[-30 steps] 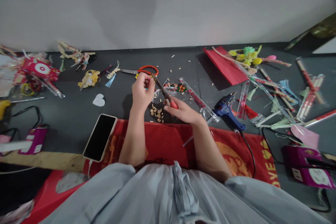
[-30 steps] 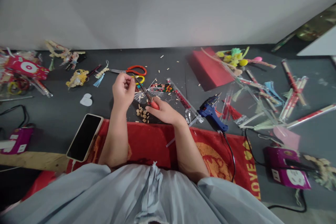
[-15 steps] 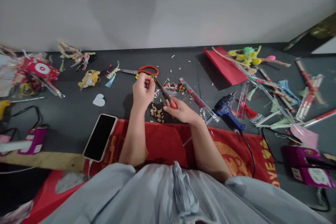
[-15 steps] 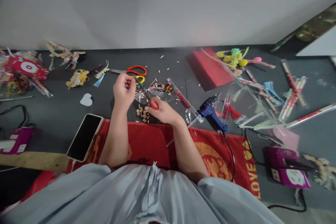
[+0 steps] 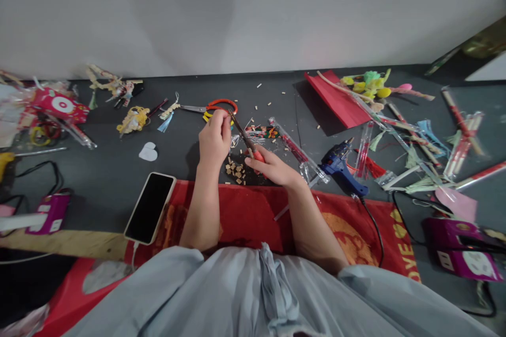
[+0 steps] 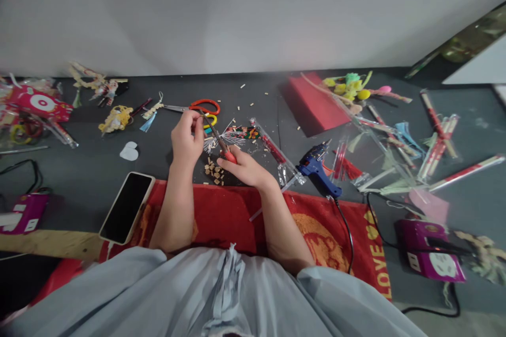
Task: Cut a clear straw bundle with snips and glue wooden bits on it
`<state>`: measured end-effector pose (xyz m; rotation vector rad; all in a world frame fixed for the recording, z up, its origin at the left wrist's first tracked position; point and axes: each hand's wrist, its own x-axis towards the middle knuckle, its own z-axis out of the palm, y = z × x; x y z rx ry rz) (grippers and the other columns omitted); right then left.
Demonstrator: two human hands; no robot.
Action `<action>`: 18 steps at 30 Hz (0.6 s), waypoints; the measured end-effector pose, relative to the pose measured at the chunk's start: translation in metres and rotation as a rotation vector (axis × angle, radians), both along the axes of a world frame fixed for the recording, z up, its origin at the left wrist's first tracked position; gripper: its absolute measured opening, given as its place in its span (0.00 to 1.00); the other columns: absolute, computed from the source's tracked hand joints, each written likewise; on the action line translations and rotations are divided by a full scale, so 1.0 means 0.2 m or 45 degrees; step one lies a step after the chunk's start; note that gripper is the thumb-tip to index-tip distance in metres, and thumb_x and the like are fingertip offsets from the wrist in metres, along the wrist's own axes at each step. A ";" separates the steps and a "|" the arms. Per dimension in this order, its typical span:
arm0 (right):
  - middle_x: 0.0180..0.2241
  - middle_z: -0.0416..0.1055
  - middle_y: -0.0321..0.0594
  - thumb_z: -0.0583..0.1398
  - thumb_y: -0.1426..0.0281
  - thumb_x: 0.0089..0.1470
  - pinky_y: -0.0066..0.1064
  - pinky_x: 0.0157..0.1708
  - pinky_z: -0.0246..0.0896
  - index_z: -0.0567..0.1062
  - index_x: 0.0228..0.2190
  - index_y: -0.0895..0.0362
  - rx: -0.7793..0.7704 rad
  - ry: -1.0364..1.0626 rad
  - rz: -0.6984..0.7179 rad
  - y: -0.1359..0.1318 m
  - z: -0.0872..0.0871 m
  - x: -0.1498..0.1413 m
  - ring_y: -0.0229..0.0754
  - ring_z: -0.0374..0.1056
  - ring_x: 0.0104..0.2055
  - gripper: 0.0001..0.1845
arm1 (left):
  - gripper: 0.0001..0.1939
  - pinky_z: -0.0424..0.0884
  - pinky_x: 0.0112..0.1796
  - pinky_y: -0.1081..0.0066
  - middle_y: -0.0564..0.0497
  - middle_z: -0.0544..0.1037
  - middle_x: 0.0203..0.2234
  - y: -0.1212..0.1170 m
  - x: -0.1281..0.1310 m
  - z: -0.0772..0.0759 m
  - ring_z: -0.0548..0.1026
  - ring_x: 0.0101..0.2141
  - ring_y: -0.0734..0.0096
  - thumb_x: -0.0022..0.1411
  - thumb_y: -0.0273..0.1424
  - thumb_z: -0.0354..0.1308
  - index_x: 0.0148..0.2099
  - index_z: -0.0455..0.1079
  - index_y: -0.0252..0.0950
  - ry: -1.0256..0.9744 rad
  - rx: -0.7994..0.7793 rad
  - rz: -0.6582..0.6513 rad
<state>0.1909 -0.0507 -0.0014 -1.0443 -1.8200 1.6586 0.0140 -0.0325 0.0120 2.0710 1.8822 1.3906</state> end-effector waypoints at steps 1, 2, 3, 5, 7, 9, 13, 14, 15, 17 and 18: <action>0.29 0.55 0.32 0.55 0.57 0.54 0.33 0.37 0.52 0.61 0.30 0.55 -0.001 0.001 0.011 0.00 0.01 0.00 0.35 0.51 0.32 0.14 | 0.12 0.68 0.33 0.73 0.51 0.74 0.28 0.00 0.00 0.00 0.74 0.29 0.73 0.67 0.36 0.44 0.37 0.65 0.37 0.015 0.005 -0.002; 0.29 0.54 0.32 0.55 0.58 0.54 0.33 0.37 0.52 0.60 0.30 0.55 -0.010 0.013 0.024 0.00 0.01 0.00 0.36 0.50 0.32 0.14 | 0.12 0.68 0.34 0.72 0.50 0.74 0.28 0.00 0.01 0.01 0.75 0.30 0.73 0.67 0.36 0.43 0.38 0.65 0.37 0.023 0.010 -0.001; 0.29 0.53 0.32 0.55 0.59 0.54 0.33 0.37 0.51 0.60 0.30 0.55 -0.014 0.032 0.039 0.00 0.02 0.00 0.36 0.50 0.32 0.13 | 0.13 0.69 0.35 0.72 0.50 0.74 0.29 -0.01 0.01 0.01 0.75 0.31 0.73 0.68 0.36 0.42 0.38 0.65 0.37 0.023 0.015 0.001; 0.30 0.53 0.33 0.55 0.61 0.54 0.32 0.38 0.51 0.60 0.30 0.55 -0.016 0.084 0.064 0.00 0.02 0.00 0.36 0.51 0.33 0.11 | 0.14 0.69 0.35 0.71 0.50 0.74 0.29 -0.01 0.03 0.02 0.75 0.31 0.73 0.68 0.37 0.41 0.38 0.64 0.37 0.003 0.023 0.003; 0.30 0.54 0.33 0.55 0.62 0.55 0.32 0.38 0.52 0.60 0.31 0.55 -0.025 0.132 0.087 -0.01 0.02 0.00 0.36 0.51 0.33 0.11 | 0.14 0.69 0.35 0.71 0.51 0.73 0.29 -0.02 0.04 0.02 0.75 0.30 0.73 0.68 0.38 0.40 0.38 0.64 0.38 -0.028 0.015 -0.005; 0.31 0.55 0.33 0.56 0.62 0.55 0.32 0.39 0.52 0.61 0.33 0.55 -0.039 0.180 0.111 -0.01 0.02 -0.01 0.36 0.52 0.34 0.10 | 0.14 0.69 0.35 0.71 0.51 0.73 0.28 -0.02 0.04 0.03 0.75 0.30 0.74 0.68 0.38 0.40 0.38 0.63 0.38 -0.054 0.007 -0.014; 0.33 0.57 0.35 0.56 0.62 0.55 0.32 0.41 0.54 0.63 0.37 0.54 -0.066 0.219 0.126 -0.01 0.02 0.00 0.37 0.54 0.36 0.11 | 0.14 0.69 0.34 0.72 0.52 0.72 0.27 -0.02 0.05 0.05 0.74 0.29 0.74 0.68 0.39 0.40 0.38 0.63 0.38 -0.076 0.006 -0.031; 0.33 0.58 0.35 0.56 0.62 0.55 0.32 0.41 0.54 0.63 0.37 0.54 -0.075 0.215 0.125 -0.01 0.02 0.00 0.38 0.55 0.37 0.11 | 0.14 0.69 0.34 0.72 0.52 0.72 0.27 -0.02 0.05 0.05 0.74 0.29 0.75 0.68 0.39 0.40 0.38 0.63 0.38 -0.079 0.006 -0.037; 0.33 0.58 0.35 0.56 0.62 0.55 0.32 0.41 0.54 0.63 0.37 0.54 -0.082 0.209 0.123 0.00 0.02 0.00 0.38 0.55 0.37 0.11 | 0.15 0.69 0.34 0.72 0.52 0.72 0.27 -0.02 0.04 0.05 0.74 0.29 0.75 0.68 0.40 0.40 0.38 0.63 0.38 -0.080 0.004 -0.042; 0.34 0.59 0.36 0.56 0.61 0.54 0.33 0.42 0.55 0.64 0.37 0.55 -0.095 0.202 0.119 0.00 0.02 0.01 0.38 0.56 0.37 0.12 | 0.15 0.69 0.34 0.72 0.52 0.72 0.27 -0.02 0.04 0.06 0.75 0.30 0.74 0.68 0.40 0.40 0.39 0.63 0.38 -0.079 0.001 -0.046; 0.34 0.60 0.36 0.56 0.61 0.54 0.33 0.43 0.55 0.64 0.38 0.55 -0.100 0.198 0.116 0.00 0.02 0.01 0.39 0.56 0.38 0.13 | 0.16 0.69 0.34 0.72 0.52 0.72 0.27 -0.02 0.04 0.06 0.75 0.30 0.74 0.68 0.41 0.40 0.39 0.64 0.38 -0.077 -0.001 -0.048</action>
